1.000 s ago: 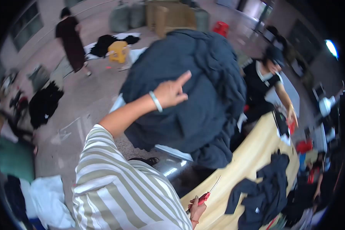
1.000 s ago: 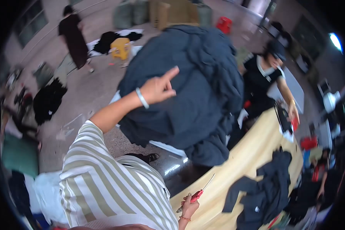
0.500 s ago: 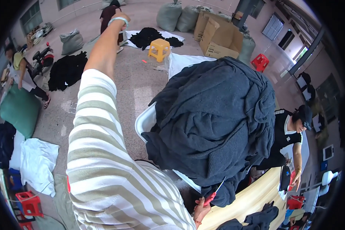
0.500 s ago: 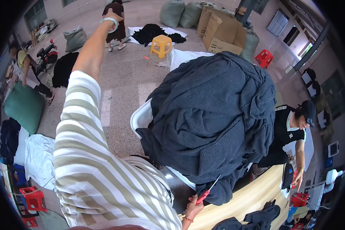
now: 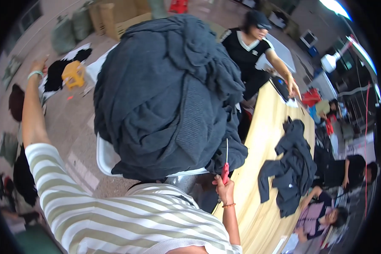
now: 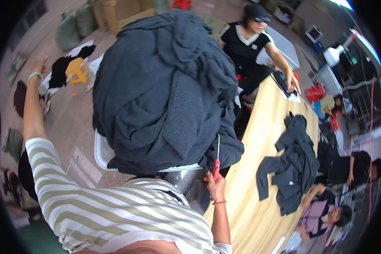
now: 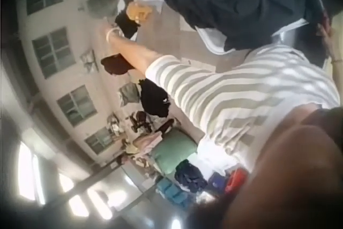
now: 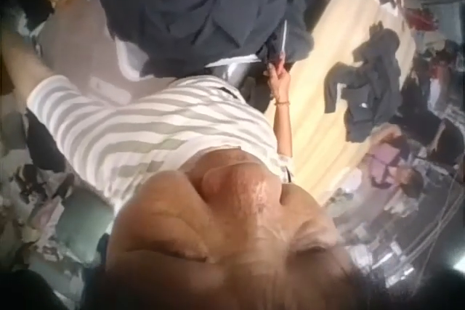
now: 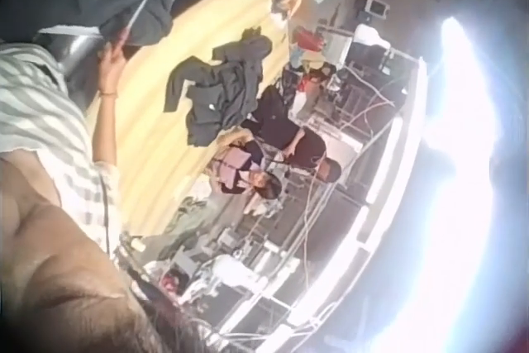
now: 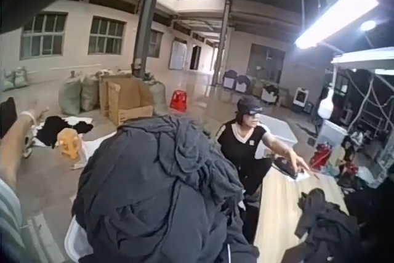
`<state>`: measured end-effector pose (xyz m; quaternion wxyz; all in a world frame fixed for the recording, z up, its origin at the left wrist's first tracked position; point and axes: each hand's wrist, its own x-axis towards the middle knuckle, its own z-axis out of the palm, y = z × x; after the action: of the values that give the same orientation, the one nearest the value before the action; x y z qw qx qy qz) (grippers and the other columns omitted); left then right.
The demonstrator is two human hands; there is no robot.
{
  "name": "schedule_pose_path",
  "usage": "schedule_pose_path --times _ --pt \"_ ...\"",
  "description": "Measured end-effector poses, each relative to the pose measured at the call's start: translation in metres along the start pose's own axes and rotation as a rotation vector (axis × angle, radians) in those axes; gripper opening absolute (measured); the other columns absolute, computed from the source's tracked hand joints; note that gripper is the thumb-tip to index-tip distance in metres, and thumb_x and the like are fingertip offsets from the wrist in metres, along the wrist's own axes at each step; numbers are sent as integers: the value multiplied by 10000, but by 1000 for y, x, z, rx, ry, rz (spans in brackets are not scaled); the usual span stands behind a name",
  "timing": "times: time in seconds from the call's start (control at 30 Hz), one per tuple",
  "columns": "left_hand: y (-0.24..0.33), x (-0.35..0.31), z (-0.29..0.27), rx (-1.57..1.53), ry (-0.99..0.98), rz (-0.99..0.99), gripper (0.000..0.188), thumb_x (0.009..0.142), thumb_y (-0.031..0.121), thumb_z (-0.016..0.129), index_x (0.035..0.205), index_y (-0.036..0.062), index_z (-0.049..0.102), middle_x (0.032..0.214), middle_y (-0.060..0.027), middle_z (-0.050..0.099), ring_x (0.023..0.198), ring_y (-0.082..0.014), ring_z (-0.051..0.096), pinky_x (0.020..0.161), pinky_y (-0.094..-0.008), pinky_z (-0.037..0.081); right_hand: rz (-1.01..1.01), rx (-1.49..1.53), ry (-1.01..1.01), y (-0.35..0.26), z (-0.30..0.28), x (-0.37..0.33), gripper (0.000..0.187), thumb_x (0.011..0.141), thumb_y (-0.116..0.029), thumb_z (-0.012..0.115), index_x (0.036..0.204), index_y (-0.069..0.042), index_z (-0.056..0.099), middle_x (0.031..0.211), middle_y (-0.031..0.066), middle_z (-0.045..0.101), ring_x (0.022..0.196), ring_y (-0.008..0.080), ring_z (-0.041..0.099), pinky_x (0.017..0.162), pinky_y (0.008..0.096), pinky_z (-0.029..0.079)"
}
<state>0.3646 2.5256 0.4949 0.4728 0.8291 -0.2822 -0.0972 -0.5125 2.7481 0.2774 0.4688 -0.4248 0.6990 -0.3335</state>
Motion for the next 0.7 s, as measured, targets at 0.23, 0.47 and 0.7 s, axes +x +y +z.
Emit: schedule_pose_path --times 0.23,0.47,0.7 --pt "187 -136 256 132 -567 637 1116 755 655 663 1499 -3 154 1220 -205 601 1244 -250 490 1056 -311 317 -45 173 69 -61 -14 22 293 914 -286 628 902 7 638 768 102 700 439 60 498 401 213 397" --pt "250 -117 418 67 -564 654 1196 677 818 551 1450 -53 276 1482 -249 320 1394 -328 300 1134 -375 234 18 235 50 -102 -22 46 352 905 -323 650 1001 15 646 845 94 713 452 50 500 427 194 407" --pt "279 -100 489 312 -683 597 1286 612 817 615 1467 -56 213 1484 -245 313 1384 -329 316 1136 -364 247 23 285 142 -110 -31 92 420 906 -398 633 957 18 662 855 93 714 431 50 473 413 205 392"
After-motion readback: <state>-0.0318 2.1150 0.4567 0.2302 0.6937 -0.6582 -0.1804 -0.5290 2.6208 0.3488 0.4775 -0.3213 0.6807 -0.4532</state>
